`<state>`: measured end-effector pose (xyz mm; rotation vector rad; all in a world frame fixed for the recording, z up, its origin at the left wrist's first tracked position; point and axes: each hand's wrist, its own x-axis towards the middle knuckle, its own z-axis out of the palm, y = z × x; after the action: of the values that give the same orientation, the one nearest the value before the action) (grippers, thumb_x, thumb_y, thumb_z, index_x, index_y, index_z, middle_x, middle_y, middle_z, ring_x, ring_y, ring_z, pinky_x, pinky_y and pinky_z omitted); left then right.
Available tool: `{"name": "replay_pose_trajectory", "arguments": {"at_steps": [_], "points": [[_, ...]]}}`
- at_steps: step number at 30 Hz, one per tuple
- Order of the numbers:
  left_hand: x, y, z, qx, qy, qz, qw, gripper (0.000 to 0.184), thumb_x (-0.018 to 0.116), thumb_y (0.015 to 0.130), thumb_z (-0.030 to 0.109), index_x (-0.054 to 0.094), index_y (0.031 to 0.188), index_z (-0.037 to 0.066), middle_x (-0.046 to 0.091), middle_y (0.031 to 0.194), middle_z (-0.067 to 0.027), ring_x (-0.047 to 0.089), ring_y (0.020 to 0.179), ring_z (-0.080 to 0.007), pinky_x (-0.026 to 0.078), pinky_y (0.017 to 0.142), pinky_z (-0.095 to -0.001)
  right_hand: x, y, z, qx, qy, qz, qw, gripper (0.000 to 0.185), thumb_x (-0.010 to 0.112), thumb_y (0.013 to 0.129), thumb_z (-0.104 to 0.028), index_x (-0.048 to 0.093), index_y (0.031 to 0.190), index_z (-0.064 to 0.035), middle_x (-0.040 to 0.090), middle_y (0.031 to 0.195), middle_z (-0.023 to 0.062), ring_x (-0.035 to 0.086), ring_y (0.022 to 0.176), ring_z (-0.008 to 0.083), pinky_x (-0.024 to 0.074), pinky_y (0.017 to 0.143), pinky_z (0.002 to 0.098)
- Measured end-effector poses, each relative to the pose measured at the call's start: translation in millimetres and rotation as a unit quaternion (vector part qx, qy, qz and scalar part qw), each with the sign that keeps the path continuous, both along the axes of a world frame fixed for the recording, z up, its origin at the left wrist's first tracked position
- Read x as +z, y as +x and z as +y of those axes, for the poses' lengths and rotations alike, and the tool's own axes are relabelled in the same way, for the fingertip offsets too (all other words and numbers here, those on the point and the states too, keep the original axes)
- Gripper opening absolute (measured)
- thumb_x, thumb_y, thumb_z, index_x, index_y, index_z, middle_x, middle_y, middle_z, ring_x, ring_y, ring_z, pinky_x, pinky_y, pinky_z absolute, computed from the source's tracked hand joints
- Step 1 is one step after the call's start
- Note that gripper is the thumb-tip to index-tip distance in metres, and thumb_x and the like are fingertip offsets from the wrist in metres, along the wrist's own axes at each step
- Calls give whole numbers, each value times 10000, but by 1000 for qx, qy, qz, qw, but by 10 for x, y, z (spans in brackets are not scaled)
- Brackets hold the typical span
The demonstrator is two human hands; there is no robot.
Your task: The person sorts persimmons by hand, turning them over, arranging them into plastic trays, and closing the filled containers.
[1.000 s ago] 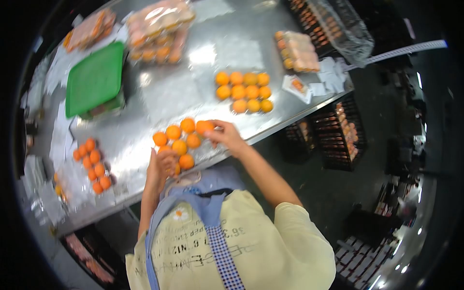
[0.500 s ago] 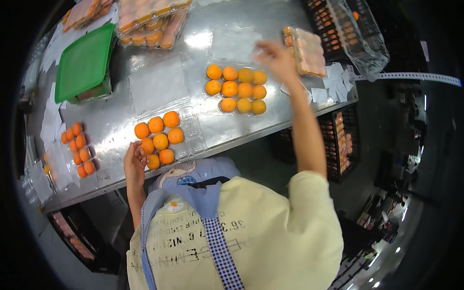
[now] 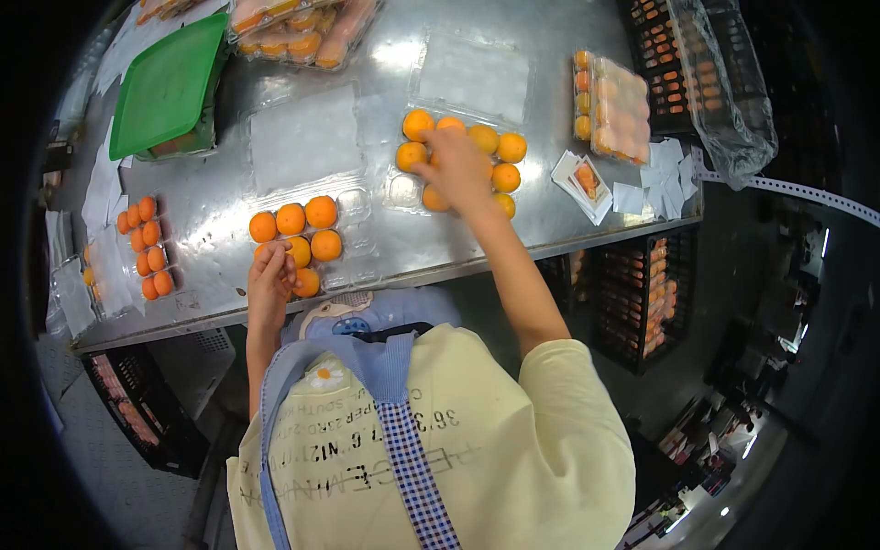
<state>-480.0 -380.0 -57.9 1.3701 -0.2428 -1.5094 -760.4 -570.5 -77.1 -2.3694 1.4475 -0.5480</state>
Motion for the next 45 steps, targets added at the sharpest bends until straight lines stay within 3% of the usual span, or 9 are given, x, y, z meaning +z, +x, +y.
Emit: {"name": "replay_pose_trajectory", "arguments": {"at_steps": [13,16,19,23,26,30,33,37,45], "points": [[-69,-34,25,15,1,7,1000,190,543,949,212,601,1034,52,528,741,14,482,598,-60,454,578,-218,16,-304,-585,20,50,156,986,493,755,685,-341,655,1079,-63,650,1020,136,587,933,318,475,825,388],[-114,-17,67,8,-6,-2,1000,180,549,946,209,604,1032,60,534,746,13,483,599,-62,459,581,-218,146,-299,-577,-19,133,79,988,485,740,677,-272,643,1094,-46,657,1004,133,609,934,289,459,874,396],[44,-100,2,-6,7,-16,1000,188,546,947,213,606,1036,59,544,758,3,491,605,-65,468,587,-223,226,-350,-429,-74,255,-194,944,491,731,696,-247,628,1124,-29,657,1031,105,613,985,228,447,915,355],[373,-325,-275,-134,-46,31,989,317,528,956,283,565,1144,30,592,899,-56,554,676,-96,503,630,-248,567,-83,47,68,311,-342,884,527,762,664,-166,597,1148,-36,600,1118,88,561,1056,211,423,933,344],[520,-544,-450,-177,-59,87,979,402,521,957,320,519,1221,16,587,1040,-93,593,772,-122,523,653,-268,795,180,267,241,214,-249,914,566,769,655,-116,553,1161,13,559,1140,101,539,1082,211,432,938,328],[472,-549,-491,-177,-112,190,959,448,591,922,243,466,1286,13,538,1196,-109,590,981,-153,521,784,-290,963,383,524,273,211,-224,912,625,769,656,-122,526,1219,0,542,1174,95,512,1120,213,402,966,335],[431,-541,-413,-113,-251,44,960,477,683,836,108,492,1264,17,539,1212,-92,537,1109,-165,466,915,-304,759,384,629,128,335,-430,828,651,778,688,-139,497,1260,-5,543,1181,89,518,1106,204,422,935,335],[439,-499,-355,-101,-270,-121,950,568,738,733,12,510,1253,26,537,1241,-88,515,1149,-181,403,998,-319,636,388,733,100,485,-401,771,604,745,761,-129,472,1285,-4,563,1162,70,554,1030,159,453,890,306],[479,-345,-270,-167,-276,-413,852,589,758,705,72,526,1246,49,537,1276,-94,519,1149,-235,404,987,-353,583,621,839,47,431,-348,831,532,783,726,-174,562,1174,11,634,1043,79,606,917,141,490,822,280]]}}
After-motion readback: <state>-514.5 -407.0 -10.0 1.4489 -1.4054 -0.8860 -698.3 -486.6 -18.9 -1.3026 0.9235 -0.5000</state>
